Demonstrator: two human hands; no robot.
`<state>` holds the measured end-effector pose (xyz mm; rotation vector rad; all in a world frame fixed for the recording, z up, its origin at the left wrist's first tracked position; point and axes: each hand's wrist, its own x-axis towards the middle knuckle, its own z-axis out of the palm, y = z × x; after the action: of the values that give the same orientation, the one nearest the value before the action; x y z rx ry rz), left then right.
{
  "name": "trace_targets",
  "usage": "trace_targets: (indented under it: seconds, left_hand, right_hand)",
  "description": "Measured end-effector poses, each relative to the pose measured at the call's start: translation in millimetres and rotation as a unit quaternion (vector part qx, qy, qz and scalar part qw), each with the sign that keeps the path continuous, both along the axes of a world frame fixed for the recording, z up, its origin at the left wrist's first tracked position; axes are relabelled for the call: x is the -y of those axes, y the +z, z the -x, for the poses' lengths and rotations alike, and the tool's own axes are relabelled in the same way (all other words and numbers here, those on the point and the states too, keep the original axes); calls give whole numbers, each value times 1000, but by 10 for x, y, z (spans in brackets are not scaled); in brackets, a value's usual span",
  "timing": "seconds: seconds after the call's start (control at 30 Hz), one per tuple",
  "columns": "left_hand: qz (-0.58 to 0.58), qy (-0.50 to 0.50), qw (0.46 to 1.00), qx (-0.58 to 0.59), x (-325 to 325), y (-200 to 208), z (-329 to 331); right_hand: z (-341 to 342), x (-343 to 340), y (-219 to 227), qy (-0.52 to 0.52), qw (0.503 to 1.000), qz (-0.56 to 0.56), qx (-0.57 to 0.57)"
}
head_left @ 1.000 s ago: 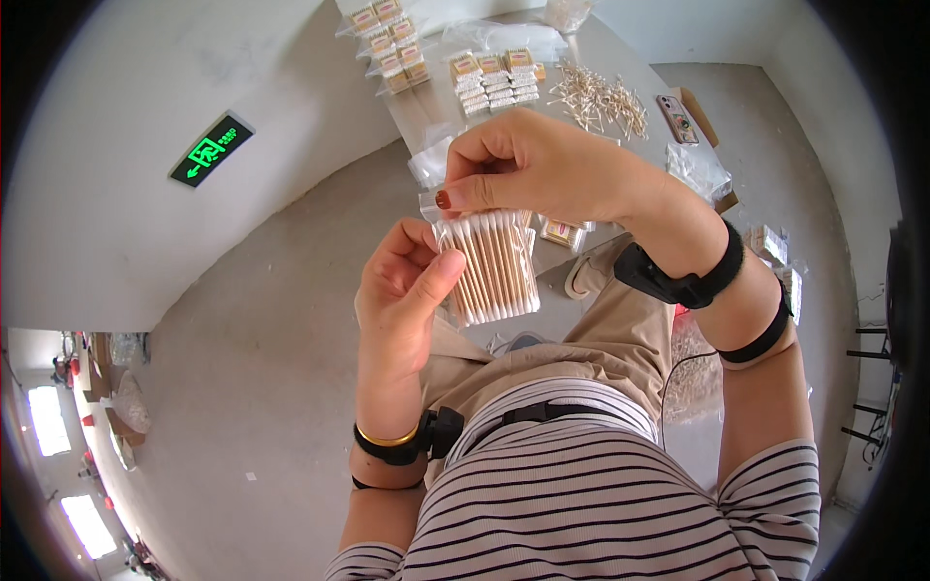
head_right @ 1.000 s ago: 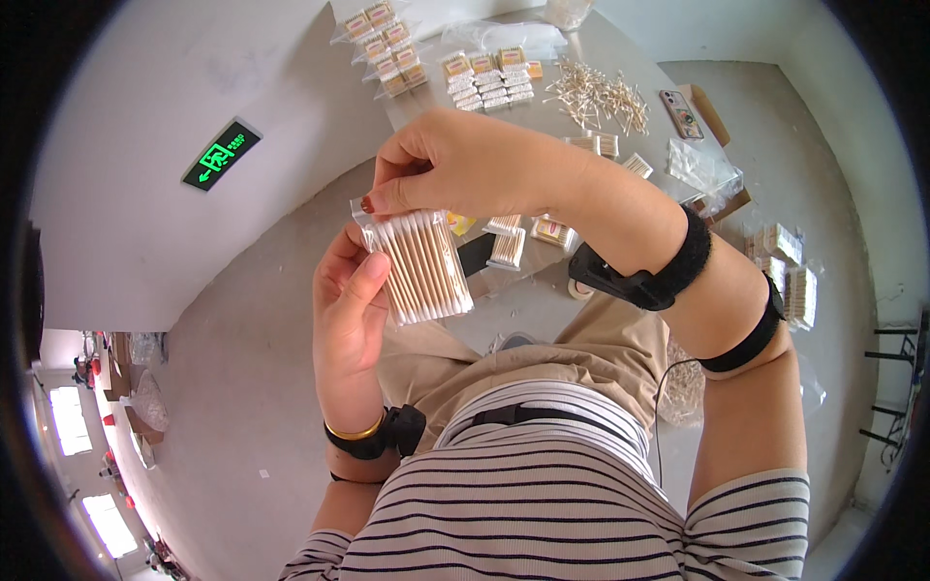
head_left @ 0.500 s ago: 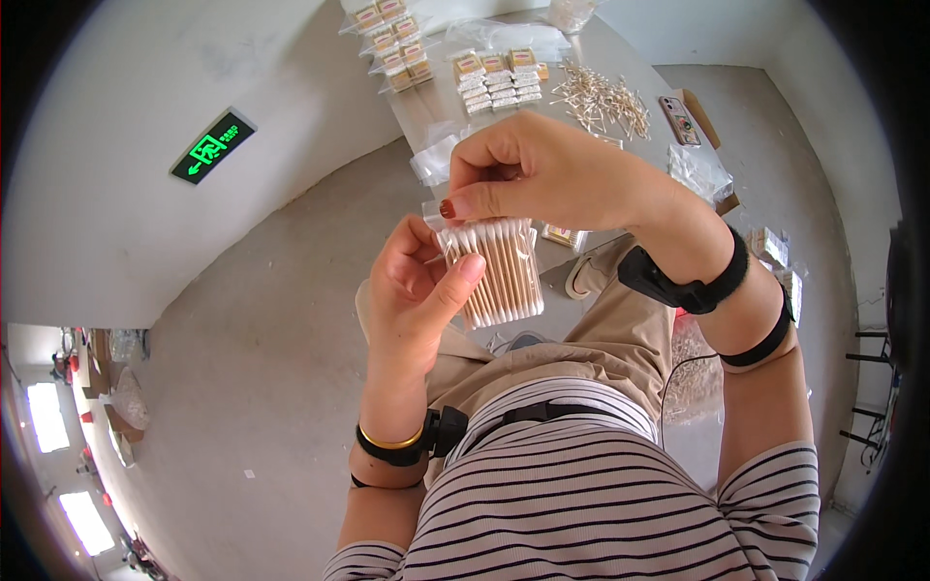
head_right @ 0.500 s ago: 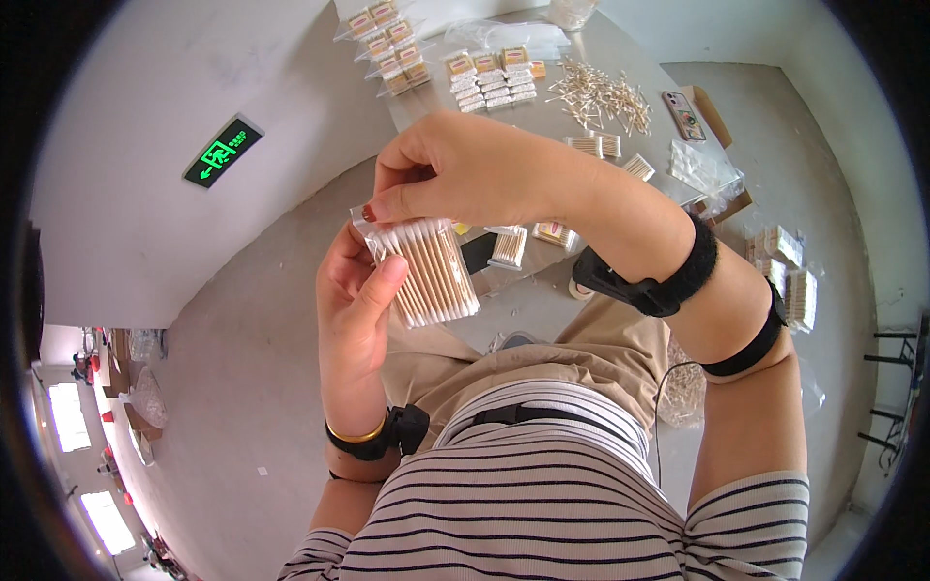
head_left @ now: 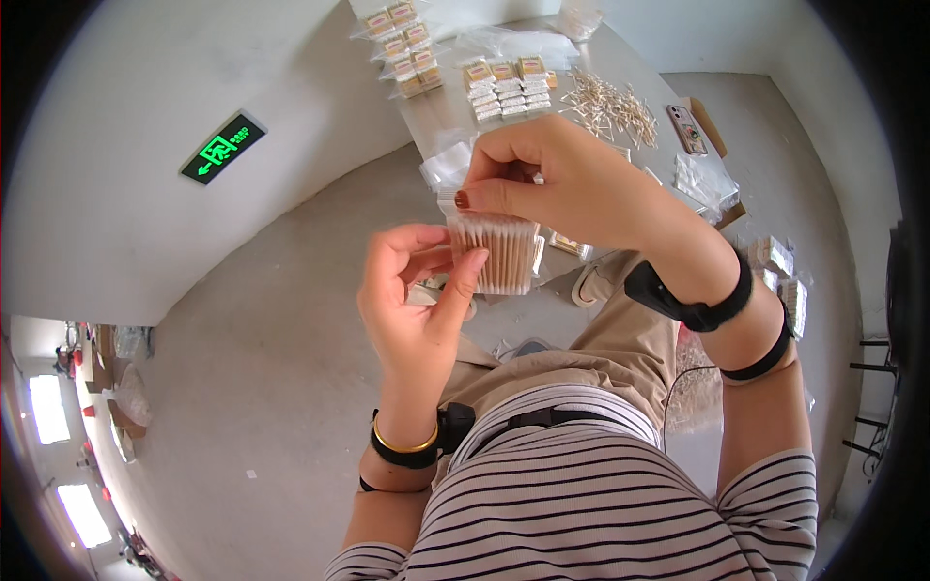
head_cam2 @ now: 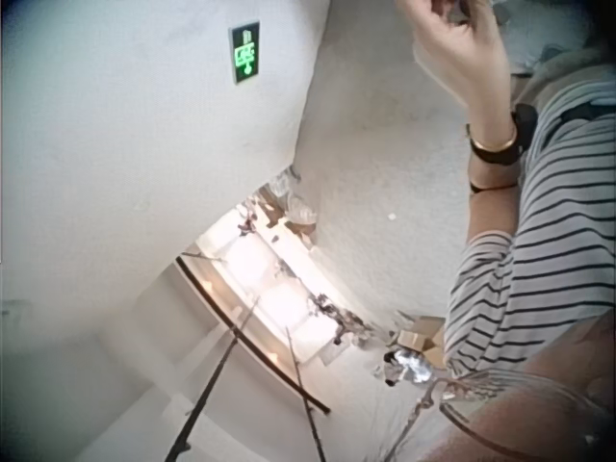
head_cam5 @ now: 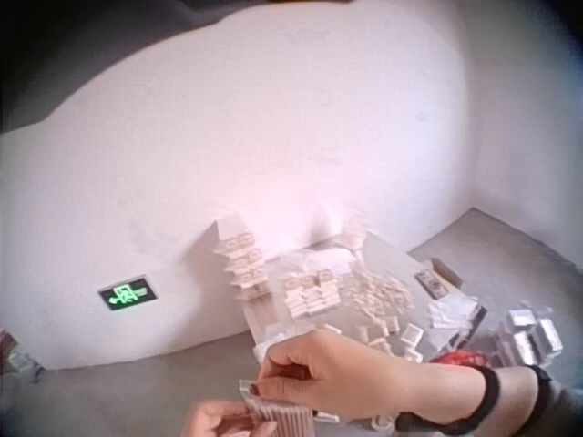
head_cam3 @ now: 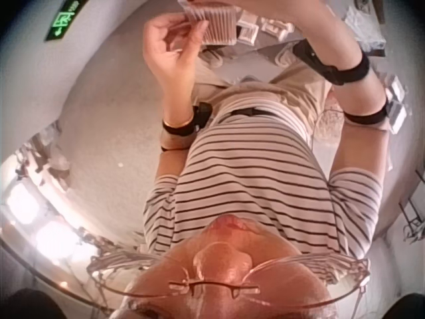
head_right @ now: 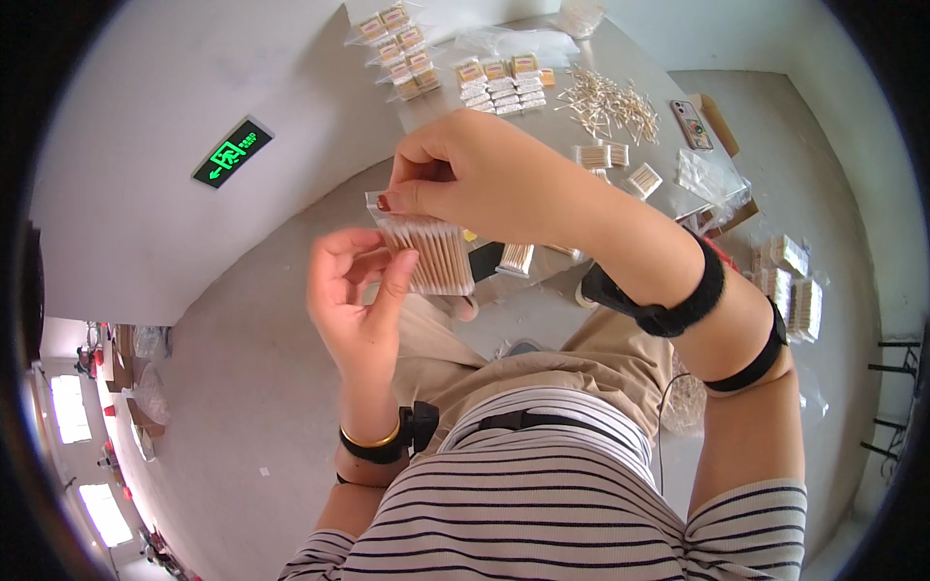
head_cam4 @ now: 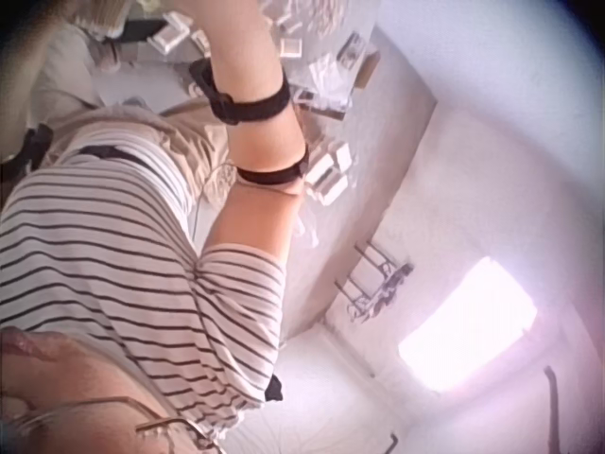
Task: The person sits at a table and repeatedly packs cotton swabs into small plastic bags. They pick up a bundle of swabs, insert them into a bag, and seal it before placing it on the table. The process is repeated for multiple units.
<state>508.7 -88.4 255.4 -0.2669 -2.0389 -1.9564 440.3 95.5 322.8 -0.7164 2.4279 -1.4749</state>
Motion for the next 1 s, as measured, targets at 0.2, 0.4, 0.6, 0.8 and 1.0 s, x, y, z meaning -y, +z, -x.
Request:
trace_targets:
  seconds: [0.2,0.4,0.6,0.8,1.0]
  left_hand:
    - [63,51,992,-101,13,-11,-20]
    - [87,76,983,-144,-10,-9,-4]
    - [86,25,981,-171,25,-51,12]
    - [-167,-109,980,-20,-32,-82,-77]
    - [-195,-178,960,95,-61,22,-98]
  right_hand:
    - [-190,46,-73,-21,978,96,-186]
    - [-335,96,-51,-63,963,93,-247]
    - [-302,1,-61,-97,947,99,-289]
    - [-306,-163,-200,-108,935,257,-219]
    - [-352,-193,-461,-110,919,331,-185]
